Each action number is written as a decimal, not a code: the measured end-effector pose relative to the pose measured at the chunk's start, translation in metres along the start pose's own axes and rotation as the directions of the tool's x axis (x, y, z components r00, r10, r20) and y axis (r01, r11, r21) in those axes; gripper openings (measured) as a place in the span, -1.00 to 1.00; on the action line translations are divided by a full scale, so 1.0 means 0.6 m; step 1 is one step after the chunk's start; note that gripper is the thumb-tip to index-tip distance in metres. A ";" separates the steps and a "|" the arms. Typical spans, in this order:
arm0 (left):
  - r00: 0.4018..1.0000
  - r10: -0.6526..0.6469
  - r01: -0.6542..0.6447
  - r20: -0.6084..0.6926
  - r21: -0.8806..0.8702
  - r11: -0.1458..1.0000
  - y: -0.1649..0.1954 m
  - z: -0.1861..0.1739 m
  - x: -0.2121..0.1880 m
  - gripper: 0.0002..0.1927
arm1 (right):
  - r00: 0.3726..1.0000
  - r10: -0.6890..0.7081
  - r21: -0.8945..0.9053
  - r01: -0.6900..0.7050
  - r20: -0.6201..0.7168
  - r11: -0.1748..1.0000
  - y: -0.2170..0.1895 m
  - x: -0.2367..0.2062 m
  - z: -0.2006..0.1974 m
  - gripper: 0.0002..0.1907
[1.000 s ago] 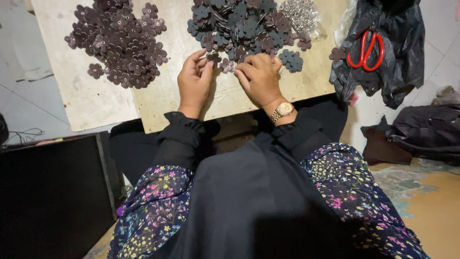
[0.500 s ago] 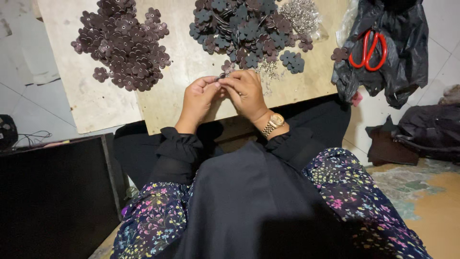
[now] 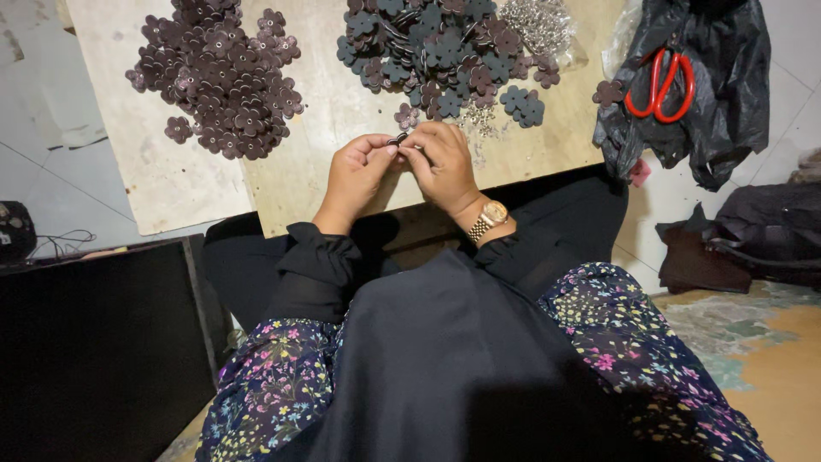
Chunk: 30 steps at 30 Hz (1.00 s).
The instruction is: The person sits at a low table and repeatedly picks up small dark flower-shaped pieces and metal fasteners. They insert the fasteners into the pieces by hand and place the assembled units into a growing pile on the table.
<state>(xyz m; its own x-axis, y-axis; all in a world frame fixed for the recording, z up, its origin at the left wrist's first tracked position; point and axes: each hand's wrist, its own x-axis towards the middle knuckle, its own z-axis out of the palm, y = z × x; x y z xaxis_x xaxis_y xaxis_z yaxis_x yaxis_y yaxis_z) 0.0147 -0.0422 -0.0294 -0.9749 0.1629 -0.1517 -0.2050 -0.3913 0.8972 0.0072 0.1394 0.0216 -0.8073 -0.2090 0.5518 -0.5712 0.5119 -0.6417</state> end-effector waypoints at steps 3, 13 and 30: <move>1.000 -0.004 0.005 -0.017 0.036 0.999 -0.001 0.003 0.000 -0.83 | 1.000 0.000 0.019 0.000 0.002 1.000 -0.003 0.002 -0.005 -0.89; 0.996 0.084 -0.083 0.002 0.165 0.983 -0.002 0.008 -0.012 -0.83 | 0.998 0.055 0.175 -0.051 -0.022 0.983 0.002 -0.006 -0.005 -0.82; 0.876 0.459 -0.311 -0.146 0.558 0.769 0.022 0.015 -0.027 -0.89 | 0.975 0.064 -0.074 -0.081 -0.213 0.994 0.053 -0.015 -0.058 -0.84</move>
<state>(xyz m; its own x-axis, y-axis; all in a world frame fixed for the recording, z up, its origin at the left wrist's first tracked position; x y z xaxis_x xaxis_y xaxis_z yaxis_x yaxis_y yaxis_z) 0.0284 -0.0420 -0.0116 -0.9610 -0.1692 0.2187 0.1934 0.1539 0.9690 0.0013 0.1867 0.0147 -0.7920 0.0058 0.6105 -0.4914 0.5874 -0.6431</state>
